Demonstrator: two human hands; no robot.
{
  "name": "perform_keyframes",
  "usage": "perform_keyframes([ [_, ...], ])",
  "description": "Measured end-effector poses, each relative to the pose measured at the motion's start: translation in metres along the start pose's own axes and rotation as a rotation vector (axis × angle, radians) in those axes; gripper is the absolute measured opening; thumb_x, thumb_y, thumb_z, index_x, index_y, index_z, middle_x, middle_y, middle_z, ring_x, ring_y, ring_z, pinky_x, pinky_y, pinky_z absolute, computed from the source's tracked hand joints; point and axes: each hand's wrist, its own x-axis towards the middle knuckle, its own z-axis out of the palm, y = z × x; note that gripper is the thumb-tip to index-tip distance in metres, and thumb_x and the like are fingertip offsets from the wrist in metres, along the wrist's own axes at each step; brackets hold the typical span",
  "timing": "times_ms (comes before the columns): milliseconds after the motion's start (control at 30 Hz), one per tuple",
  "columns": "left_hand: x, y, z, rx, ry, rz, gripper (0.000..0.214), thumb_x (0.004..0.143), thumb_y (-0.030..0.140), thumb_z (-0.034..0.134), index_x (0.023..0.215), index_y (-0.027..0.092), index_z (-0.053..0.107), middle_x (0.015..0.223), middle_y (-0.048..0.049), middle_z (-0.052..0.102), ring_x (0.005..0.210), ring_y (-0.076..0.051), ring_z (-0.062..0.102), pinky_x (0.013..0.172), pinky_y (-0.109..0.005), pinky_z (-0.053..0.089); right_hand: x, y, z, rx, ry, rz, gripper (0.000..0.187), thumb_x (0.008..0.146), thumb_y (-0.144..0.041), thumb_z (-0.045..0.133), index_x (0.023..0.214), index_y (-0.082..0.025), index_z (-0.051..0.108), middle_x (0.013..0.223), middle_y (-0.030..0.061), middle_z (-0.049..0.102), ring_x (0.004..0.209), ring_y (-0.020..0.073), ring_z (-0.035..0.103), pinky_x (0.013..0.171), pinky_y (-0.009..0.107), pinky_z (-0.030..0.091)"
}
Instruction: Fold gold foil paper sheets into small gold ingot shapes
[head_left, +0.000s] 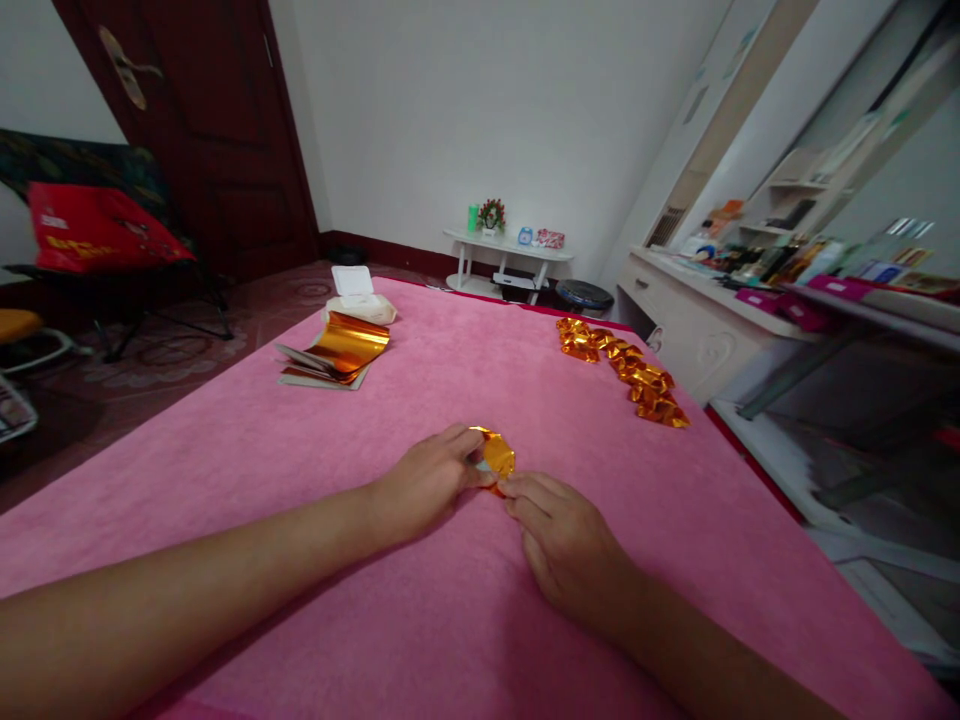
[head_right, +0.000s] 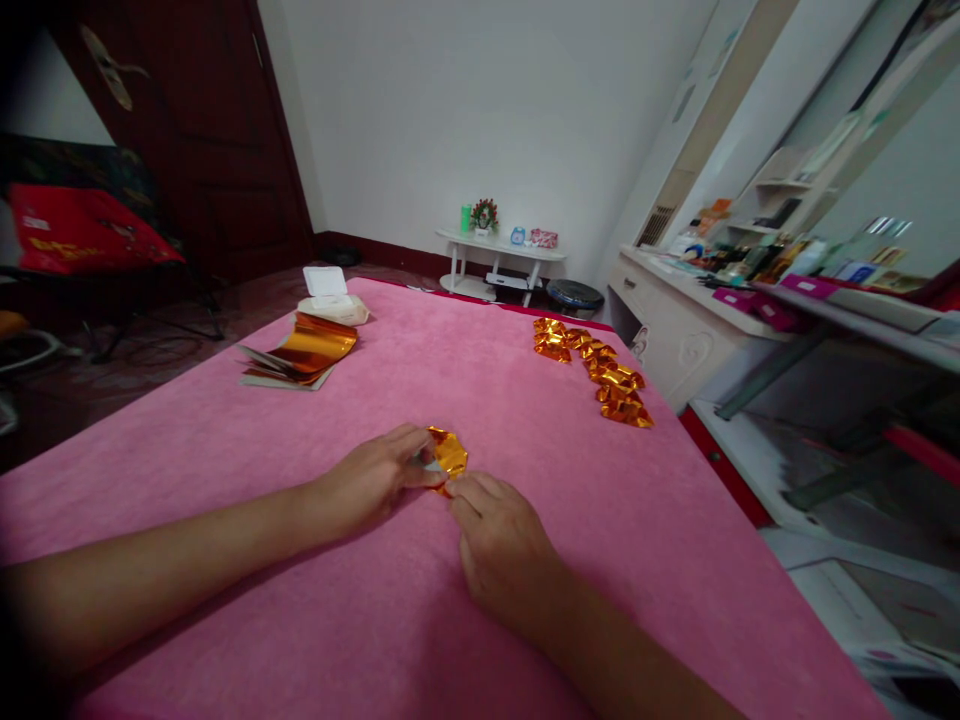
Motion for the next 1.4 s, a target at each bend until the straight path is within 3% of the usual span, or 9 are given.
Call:
perform_keyframes([
  [167, 0.005, -0.002, -0.011, 0.127, -0.053, 0.095, 0.025, 0.087, 0.022, 0.049, 0.105, 0.026, 0.066, 0.107, -0.0068, 0.058, 0.1, -0.022, 0.051, 0.079, -0.031, 0.042, 0.001, -0.002, 0.001, -0.001, 0.006, -0.002, 0.036, 0.076, -0.002, 0.041, 0.105, -0.011, 0.059, 0.105, 0.0129, 0.063, 0.099, 0.0228, 0.055, 0.091, 0.04, 0.047],
  [300, 0.006, -0.009, -0.011, 0.084, -0.028, 0.167, 0.024, 0.085, 0.021, 0.053, 0.102, 0.028, 0.067, 0.105, -0.0049, 0.06, 0.101, -0.02, 0.053, 0.083, -0.03, 0.043, 0.008, -0.007, 0.0, -0.053, -0.053, 0.079, 0.018, 0.082, -0.008, 0.045, 0.086, -0.015, 0.061, 0.085, 0.009, 0.064, 0.08, 0.0207, 0.057, 0.076, 0.036, 0.05],
  [433, -0.003, -0.015, -0.008, -0.028, 0.028, 0.189, 0.022, 0.081, 0.015, 0.056, 0.095, 0.025, 0.069, 0.099, -0.0045, 0.063, 0.1, -0.019, 0.056, 0.087, -0.03, 0.043, 0.02, -0.012, 0.006, -0.251, -0.095, 0.133, 0.015, 0.083, -0.009, 0.051, 0.092, -0.015, 0.061, 0.082, 0.008, 0.064, 0.074, 0.021, 0.059, 0.065, 0.033, 0.05],
  [567, -0.01, -0.025, -0.01, -0.191, 0.215, 0.018, 0.031, 0.074, 0.002, 0.048, 0.087, 0.021, 0.069, 0.099, -0.0039, 0.063, 0.093, -0.015, 0.059, 0.082, -0.027, 0.046, 0.031, -0.022, 0.015, -0.489, -0.156, 0.118, 0.02, 0.081, -0.003, 0.051, 0.092, -0.015, 0.063, 0.08, 0.0097, 0.064, 0.069, 0.0218, 0.059, 0.05, 0.03, 0.046],
  [733, 0.002, -0.049, -0.008, -0.4, 0.422, -0.213, 0.054, 0.067, -0.004, 0.041, 0.113, 0.017, 0.06, 0.107, -0.0073, 0.063, 0.099, -0.017, 0.059, 0.089, -0.033, 0.047, 0.034, -0.021, 0.008, -0.527, -0.163, 0.042, 0.016, 0.081, -0.005, 0.053, 0.088, -0.014, 0.063, 0.079, 0.0087, 0.063, 0.07, 0.0217, 0.058, 0.049, 0.03, 0.043],
  [900, 0.004, -0.056, -0.003, -0.69, 0.254, -0.305, 0.044, 0.077, 0.0, 0.037, 0.113, 0.009, 0.06, 0.095, -0.0092, 0.069, 0.086, -0.015, 0.065, 0.083, -0.032, 0.051, 0.021, 0.025, -0.017, -0.321, -0.087, -0.158, 0.012, 0.088, -0.015, 0.051, 0.086, -0.017, 0.063, 0.078, 0.0046, 0.062, 0.071, 0.017, 0.054, 0.062, 0.029, 0.043],
  [1067, -0.007, -0.037, -0.012, -0.505, 0.154, -0.071, 0.04, 0.077, 0.0, 0.042, 0.105, 0.015, 0.066, 0.101, -0.0075, 0.065, 0.093, -0.015, 0.06, 0.082, -0.028, 0.048, 0.006, 0.071, -0.02, 0.001, -0.009, -0.178, 0.022, 0.089, -0.007, 0.043, 0.084, -0.018, 0.062, 0.081, 0.0044, 0.063, 0.08, 0.0154, 0.056, 0.07, 0.028, 0.045],
  [1167, -0.007, -0.025, -0.016, -0.434, 0.092, 0.064, 0.045, 0.079, 0.001, 0.043, 0.116, 0.02, 0.061, 0.111, -0.0071, 0.062, 0.101, -0.016, 0.057, 0.088, -0.029, 0.046, 0.004, 0.072, -0.016, 0.127, 0.062, -0.084, 0.029, 0.081, 0.001, 0.041, 0.082, -0.019, 0.062, 0.085, 0.0046, 0.064, 0.084, 0.0158, 0.058, 0.074, 0.028, 0.047],
  [1400, -0.006, -0.018, -0.011, -0.283, -0.021, 0.253, 0.054, 0.072, -0.003, 0.046, 0.119, 0.023, 0.057, 0.117, -0.004, 0.062, 0.107, -0.018, 0.054, 0.097, -0.036, 0.039, 0.004, 0.039, -0.015, 0.015, 0.034, 0.144, 0.026, 0.068, 0.0, 0.045, 0.078, -0.019, 0.06, 0.081, 0.005, 0.062, 0.08, 0.018, 0.057, 0.073, 0.029, 0.046],
])
